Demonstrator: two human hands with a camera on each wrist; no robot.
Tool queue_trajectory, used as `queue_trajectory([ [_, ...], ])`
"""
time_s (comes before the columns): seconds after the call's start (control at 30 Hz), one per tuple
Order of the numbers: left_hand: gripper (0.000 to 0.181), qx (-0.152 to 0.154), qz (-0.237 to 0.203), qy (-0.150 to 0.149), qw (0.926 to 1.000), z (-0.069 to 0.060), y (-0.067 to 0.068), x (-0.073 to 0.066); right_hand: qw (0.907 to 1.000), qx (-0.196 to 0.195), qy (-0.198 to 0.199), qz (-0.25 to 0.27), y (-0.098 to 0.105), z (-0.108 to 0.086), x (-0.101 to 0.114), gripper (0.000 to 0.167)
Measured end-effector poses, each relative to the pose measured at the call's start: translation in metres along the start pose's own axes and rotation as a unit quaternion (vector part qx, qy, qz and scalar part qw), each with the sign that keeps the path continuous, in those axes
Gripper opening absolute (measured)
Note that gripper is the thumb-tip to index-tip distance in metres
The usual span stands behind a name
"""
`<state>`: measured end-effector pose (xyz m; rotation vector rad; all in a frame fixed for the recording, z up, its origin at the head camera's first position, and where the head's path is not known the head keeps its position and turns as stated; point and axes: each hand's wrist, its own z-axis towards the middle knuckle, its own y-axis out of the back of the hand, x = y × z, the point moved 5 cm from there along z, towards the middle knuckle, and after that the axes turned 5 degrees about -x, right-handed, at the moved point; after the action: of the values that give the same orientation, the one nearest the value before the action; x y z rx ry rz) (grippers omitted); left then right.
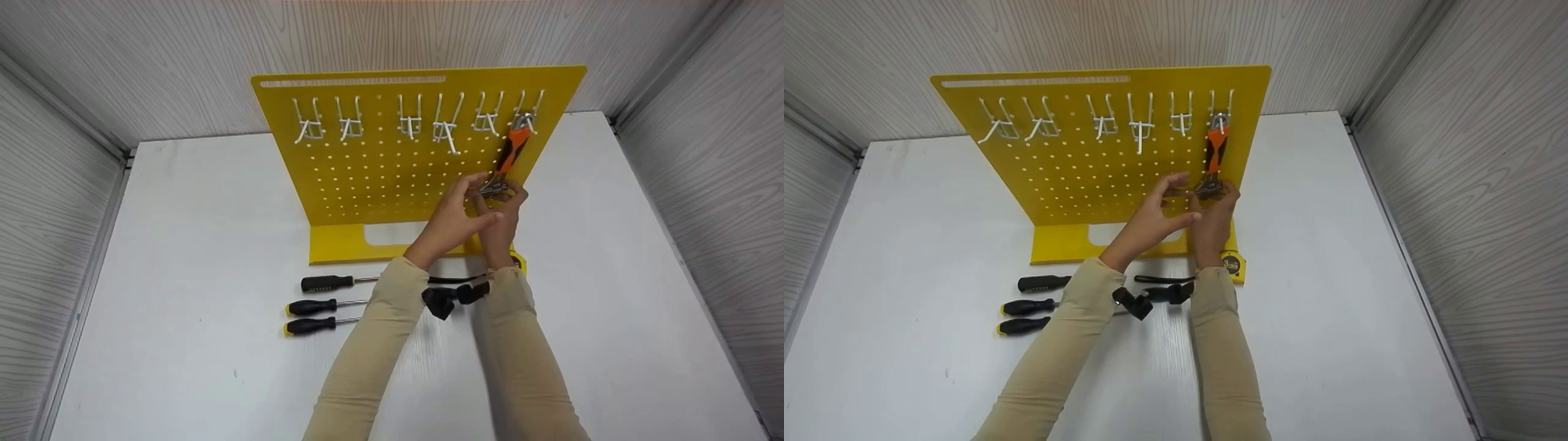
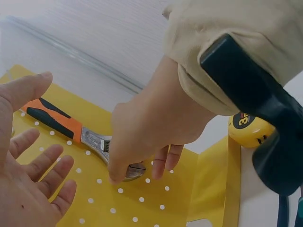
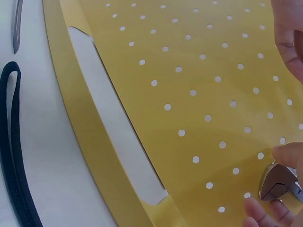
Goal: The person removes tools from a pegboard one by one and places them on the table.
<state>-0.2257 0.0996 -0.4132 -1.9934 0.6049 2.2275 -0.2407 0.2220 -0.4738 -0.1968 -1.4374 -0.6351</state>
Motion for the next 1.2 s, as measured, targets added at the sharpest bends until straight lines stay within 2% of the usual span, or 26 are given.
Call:
queue_trajectory([
  [0.17,0.072,0.001,0.009,0.006,0.9999,0.003,0.000,0.001,1.0000,-0.004,-0.003,-0.006,0.000,0.000,0.000,0.065],
  [0.4,0.072,-0.003,0.005,0.009,0.9999,0.004,-0.001,-0.001,0.9987,-0.007,-0.020,-0.045,0.002,0.000,-0.002,0.063],
  [0.57,0.071,-0.006,0.006,0.012,0.9999,0.004,-0.002,-0.001,0.9987,-0.004,-0.020,-0.047,0.002,-0.003,-0.004,0.063],
  [0.73,0.070,-0.006,0.000,0.011,0.9999,0.003,-0.002,-0.002,0.9965,-0.004,-0.022,-0.081,0.003,-0.005,-0.007,0.061],
  [0.9,0.069,-0.006,0.002,0.029,0.9996,0.003,-0.004,-0.001,0.9934,-0.005,-0.031,-0.110,0.006,-0.010,-0.009,0.060],
  [1.2,0.068,-0.013,-0.004,0.029,0.9995,0.009,-0.006,-0.002,0.9968,0.015,-0.046,-0.063,0.011,-0.020,-0.010,0.060],
])
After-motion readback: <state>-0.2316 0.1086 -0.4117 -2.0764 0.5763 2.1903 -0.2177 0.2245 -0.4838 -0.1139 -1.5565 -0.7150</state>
